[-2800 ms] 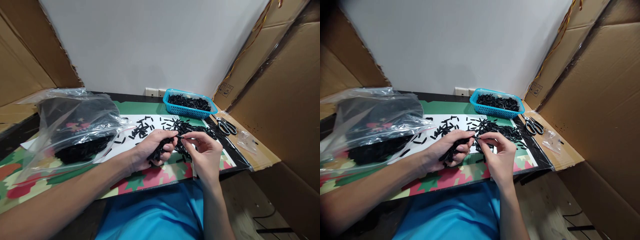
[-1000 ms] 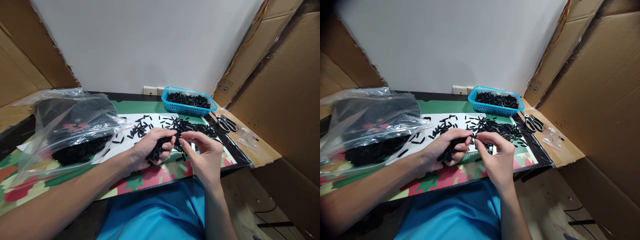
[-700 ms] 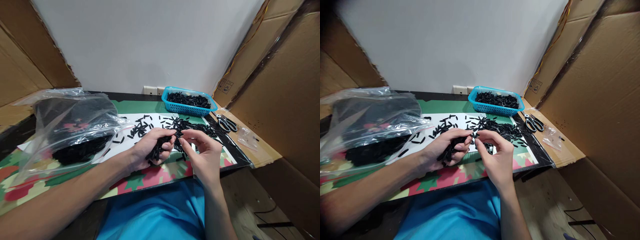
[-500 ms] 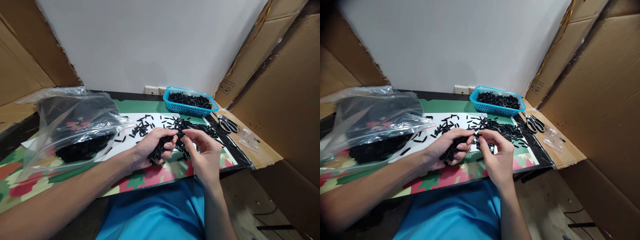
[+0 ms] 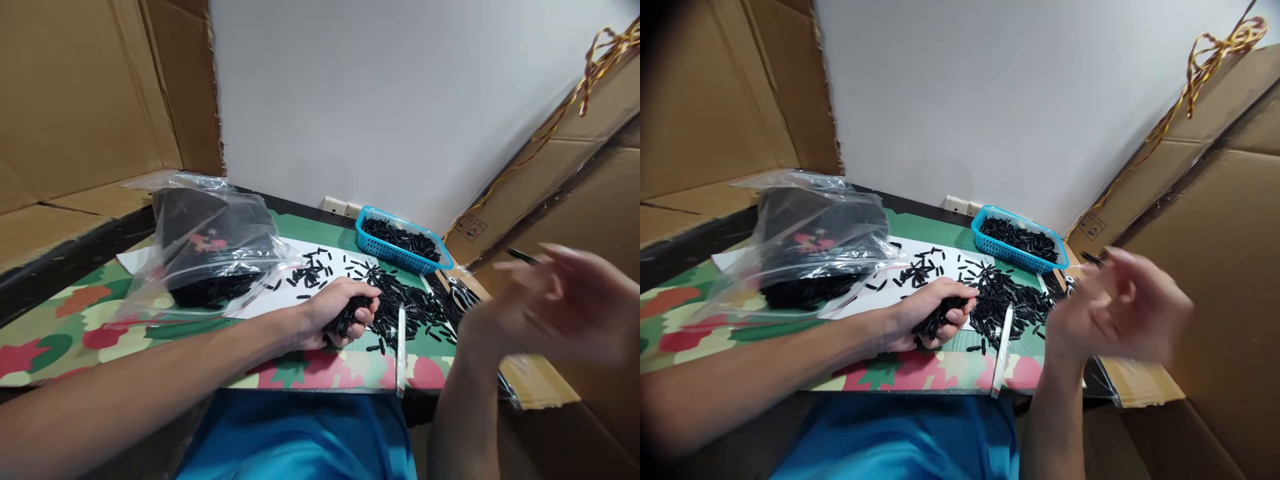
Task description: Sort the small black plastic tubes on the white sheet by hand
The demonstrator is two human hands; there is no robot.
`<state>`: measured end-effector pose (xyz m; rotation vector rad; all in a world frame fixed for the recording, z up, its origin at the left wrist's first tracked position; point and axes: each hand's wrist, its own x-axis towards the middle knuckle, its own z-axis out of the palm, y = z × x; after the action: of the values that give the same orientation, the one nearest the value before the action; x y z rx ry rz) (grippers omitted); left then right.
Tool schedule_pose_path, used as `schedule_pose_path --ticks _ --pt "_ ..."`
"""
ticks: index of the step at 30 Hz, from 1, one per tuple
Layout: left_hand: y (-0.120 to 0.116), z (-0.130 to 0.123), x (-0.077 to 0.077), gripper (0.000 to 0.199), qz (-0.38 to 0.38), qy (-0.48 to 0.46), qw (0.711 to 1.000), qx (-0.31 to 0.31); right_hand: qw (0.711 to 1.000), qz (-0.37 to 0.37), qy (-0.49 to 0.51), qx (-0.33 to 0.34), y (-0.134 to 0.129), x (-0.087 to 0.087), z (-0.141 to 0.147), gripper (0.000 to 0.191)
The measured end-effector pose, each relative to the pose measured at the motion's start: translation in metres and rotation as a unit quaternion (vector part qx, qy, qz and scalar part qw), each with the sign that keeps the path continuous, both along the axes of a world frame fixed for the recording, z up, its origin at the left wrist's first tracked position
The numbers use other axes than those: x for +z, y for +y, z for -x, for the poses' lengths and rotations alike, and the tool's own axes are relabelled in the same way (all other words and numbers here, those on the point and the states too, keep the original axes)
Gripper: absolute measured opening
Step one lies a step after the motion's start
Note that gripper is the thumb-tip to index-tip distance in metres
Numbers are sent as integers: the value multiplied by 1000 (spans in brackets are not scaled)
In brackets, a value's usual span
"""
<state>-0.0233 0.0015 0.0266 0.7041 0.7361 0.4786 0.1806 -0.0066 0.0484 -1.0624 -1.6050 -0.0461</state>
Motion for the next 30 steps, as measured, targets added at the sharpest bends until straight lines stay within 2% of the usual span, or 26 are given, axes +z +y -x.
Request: schedule_pose_path --ticks 4,7,11,17,21,26,30 --pt "-1 1 1 31 3 -9 1000 6 996 -18 -67 -53 2 11 -14 29" --pt "-2 0 0 29 0 -2 1000 17 991 -23 -98 -83 -6 7 -19 25" --pt "0 -2 -2 27 -14 21 999 40 998 3 -66 -13 -31 -13 -8 16" --pt "-3 -5 -1 29 -59 65 993 80 988 73 -45 131 -58 -43 35 15" --pt "-5 -8 1 28 -80 89 988 95 989 61 -52 126 -58 -50 49 21" --pt "-4 -8 2 31 -79 85 989 90 989 77 -27 123 -58 -49 49 20" --pt "-4 -7 0 26 -92 76 990 81 992 79 16 95 -57 -47 49 18"
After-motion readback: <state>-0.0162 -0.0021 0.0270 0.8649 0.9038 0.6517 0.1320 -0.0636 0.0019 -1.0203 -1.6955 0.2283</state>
